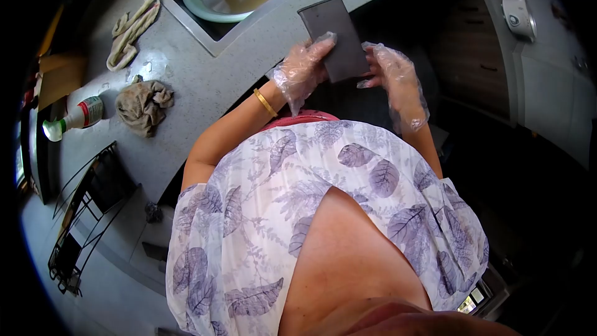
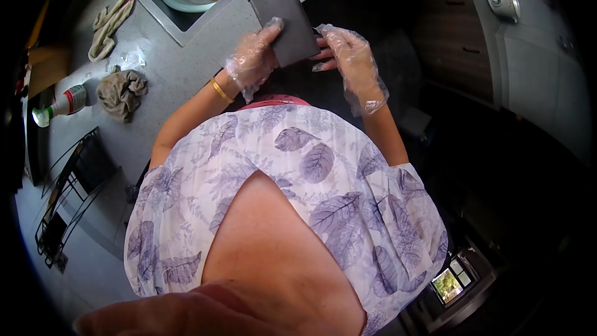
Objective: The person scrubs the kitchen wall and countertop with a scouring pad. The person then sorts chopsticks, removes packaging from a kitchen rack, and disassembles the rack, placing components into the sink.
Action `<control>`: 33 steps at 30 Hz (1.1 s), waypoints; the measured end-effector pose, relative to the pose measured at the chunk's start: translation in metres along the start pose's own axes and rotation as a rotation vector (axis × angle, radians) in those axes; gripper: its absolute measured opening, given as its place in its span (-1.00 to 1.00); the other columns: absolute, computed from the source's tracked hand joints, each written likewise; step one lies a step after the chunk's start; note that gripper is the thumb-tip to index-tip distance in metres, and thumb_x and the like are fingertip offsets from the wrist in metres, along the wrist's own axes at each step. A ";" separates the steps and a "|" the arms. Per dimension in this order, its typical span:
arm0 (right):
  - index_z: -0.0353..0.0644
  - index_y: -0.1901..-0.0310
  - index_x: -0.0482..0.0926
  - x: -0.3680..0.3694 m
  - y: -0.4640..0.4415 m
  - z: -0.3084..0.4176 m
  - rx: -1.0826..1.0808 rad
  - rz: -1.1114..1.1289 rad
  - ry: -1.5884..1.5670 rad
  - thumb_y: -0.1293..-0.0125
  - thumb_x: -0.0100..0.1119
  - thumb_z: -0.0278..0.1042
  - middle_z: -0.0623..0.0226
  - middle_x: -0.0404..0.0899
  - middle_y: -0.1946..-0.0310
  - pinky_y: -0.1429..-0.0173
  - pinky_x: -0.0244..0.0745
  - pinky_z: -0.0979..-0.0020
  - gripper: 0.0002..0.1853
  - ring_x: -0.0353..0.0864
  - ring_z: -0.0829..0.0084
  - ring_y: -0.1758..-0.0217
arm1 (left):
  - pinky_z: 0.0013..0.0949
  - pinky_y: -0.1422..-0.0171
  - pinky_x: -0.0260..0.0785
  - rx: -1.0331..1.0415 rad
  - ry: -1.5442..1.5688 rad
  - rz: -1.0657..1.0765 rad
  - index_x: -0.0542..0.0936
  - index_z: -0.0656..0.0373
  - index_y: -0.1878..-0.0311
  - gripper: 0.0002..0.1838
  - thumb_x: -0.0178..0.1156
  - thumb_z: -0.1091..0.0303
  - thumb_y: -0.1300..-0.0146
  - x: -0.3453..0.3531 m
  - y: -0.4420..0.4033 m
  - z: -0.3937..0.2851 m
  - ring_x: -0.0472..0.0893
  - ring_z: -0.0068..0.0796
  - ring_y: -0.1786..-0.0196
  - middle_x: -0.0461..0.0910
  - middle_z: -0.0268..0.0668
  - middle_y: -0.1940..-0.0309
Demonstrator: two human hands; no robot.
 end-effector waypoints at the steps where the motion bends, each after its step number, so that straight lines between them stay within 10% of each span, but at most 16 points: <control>1: -0.35 0.01 0.49 0.003 0.000 0.000 0.006 0.025 0.003 -0.31 0.08 -0.26 0.19 0.59 0.23 0.41 0.54 0.62 -0.66 0.62 0.51 0.32 | -0.18 -0.21 0.35 -0.005 0.046 0.012 0.29 0.37 -0.13 -0.43 0.14 0.11 -0.25 -0.001 0.000 0.000 0.49 -0.26 -0.09 0.42 -0.06 -0.05; 17: -0.40 0.03 0.48 0.046 -0.032 0.017 -0.008 0.187 -0.047 -0.10 0.31 -0.21 0.26 0.56 0.26 0.19 0.54 0.50 -0.51 0.57 0.52 0.29 | -0.29 -0.15 0.30 0.405 -0.553 -0.353 0.23 0.21 -0.30 -0.29 0.02 -0.11 -0.25 -0.041 0.020 -0.051 0.39 -0.33 -0.13 0.38 -0.16 -0.15; 27: -0.47 0.11 0.50 0.069 -0.160 0.087 -0.730 -0.207 0.665 0.17 0.39 0.01 -0.01 0.58 0.25 0.05 0.46 0.23 -0.30 0.58 0.11 0.17 | -0.36 -0.03 0.36 0.812 -0.401 -0.682 0.42 0.20 -0.14 -0.50 -0.07 0.01 -0.33 -0.107 0.214 -0.104 0.50 -0.47 0.06 0.52 -0.21 0.01; 30: -0.43 0.00 0.42 0.081 -0.216 0.095 -0.735 -0.157 0.880 0.10 0.33 0.09 -0.12 0.50 0.07 -0.07 0.40 0.10 -0.23 0.50 -0.03 0.00 | -0.37 0.00 0.36 0.990 -0.258 -0.832 0.47 0.20 -0.06 -0.60 -0.03 0.11 -0.34 -0.114 0.245 -0.089 0.50 -0.50 0.10 0.55 -0.24 0.07; 33: -0.46 -0.26 0.14 0.111 -0.236 0.081 -0.845 -0.102 1.099 -0.01 0.21 0.26 -0.15 0.05 -0.33 -0.46 -0.07 0.23 0.00 -0.03 0.04 -0.43 | -0.46 0.20 0.42 1.138 -0.176 -1.076 0.54 0.18 0.07 -0.73 0.02 0.22 -0.32 -0.112 0.287 -0.071 0.53 -0.58 0.29 0.60 -0.31 0.22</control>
Point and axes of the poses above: each hand's wrist, its own y-axis away from the middle knuckle, its own x-axis out of the palm, z = x × y, the point moved 6 cm from there along -y, towards the middle knuckle
